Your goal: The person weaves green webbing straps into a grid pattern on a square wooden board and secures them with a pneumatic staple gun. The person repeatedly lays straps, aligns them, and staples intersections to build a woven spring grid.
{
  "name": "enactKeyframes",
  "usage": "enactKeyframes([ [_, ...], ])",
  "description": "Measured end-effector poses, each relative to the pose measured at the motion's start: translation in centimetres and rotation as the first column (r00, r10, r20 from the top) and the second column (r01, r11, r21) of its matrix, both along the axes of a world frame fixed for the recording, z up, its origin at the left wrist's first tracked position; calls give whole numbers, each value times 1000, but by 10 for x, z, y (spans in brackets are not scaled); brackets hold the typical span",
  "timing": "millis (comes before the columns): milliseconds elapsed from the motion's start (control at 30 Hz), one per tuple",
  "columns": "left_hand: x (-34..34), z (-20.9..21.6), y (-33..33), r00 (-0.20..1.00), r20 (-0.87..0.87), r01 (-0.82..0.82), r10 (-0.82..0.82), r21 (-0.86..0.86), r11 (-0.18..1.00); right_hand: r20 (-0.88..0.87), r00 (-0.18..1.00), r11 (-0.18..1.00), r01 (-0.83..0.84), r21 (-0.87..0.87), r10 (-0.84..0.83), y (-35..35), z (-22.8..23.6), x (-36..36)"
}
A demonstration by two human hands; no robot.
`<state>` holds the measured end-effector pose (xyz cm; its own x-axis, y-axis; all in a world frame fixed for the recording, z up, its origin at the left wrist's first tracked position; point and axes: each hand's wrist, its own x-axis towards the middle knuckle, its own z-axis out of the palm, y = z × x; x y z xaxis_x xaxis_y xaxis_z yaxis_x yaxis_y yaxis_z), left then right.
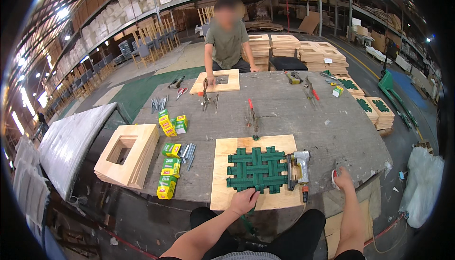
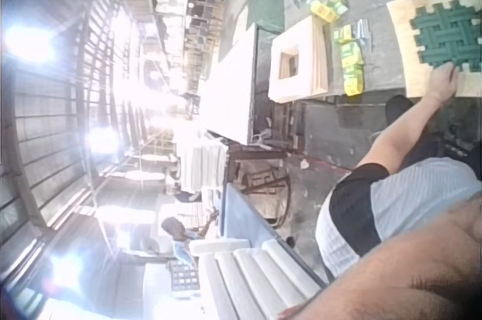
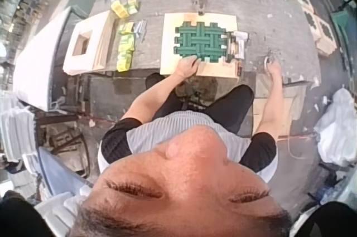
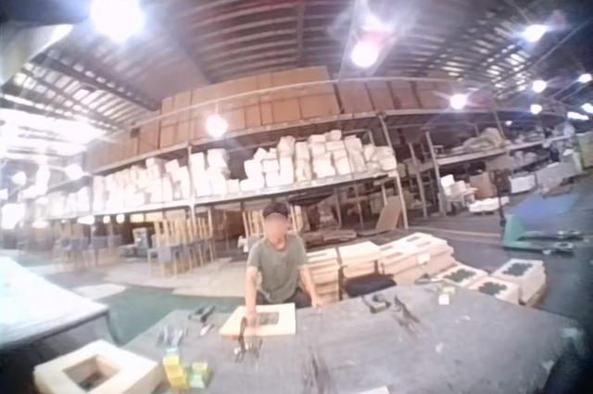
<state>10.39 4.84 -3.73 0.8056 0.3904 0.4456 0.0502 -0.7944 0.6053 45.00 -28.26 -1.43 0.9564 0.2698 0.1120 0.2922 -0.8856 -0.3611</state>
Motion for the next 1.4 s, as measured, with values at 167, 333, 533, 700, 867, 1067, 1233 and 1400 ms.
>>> enactKeyframes([
  [167, 13, 9, 3, 960, -280, -59, 2, -194, 979, -306, 933, 808, 28, 589, 191, -7, 12, -42],
  [333, 23, 8, 63, 959, -181, -126, -217, -961, 244, -172, 820, 760, -397, 515, 545, 53, 48, -118],
  [533, 32, 33, 59, 939, -322, -256, -121, -889, 378, -96, 626, 613, -779, -133, 774, 84, 74, -175],
  [700, 21, 46, 52, 952, -285, -238, -115, -920, 311, -126, 540, 481, -816, -322, 832, 116, 58, -178],
  [867, 20, 51, 49, 954, -289, -252, -81, -918, 308, -87, 459, 406, -847, -344, 884, 147, 46, -179],
  [1067, 17, 51, 51, 950, -294, -240, -104, -902, 359, -167, 418, 346, -875, -338, 893, 166, 38, -176],
  [1233, 15, 48, 52, 955, -281, -241, -96, -922, 304, -109, 360, 315, -900, -301, 927, 155, 31, -170],
  [1400, 16, 45, 52, 954, -261, -197, -148, -917, 347, -89, 357, 320, -904, -282, 930, 176, 38, -187],
])
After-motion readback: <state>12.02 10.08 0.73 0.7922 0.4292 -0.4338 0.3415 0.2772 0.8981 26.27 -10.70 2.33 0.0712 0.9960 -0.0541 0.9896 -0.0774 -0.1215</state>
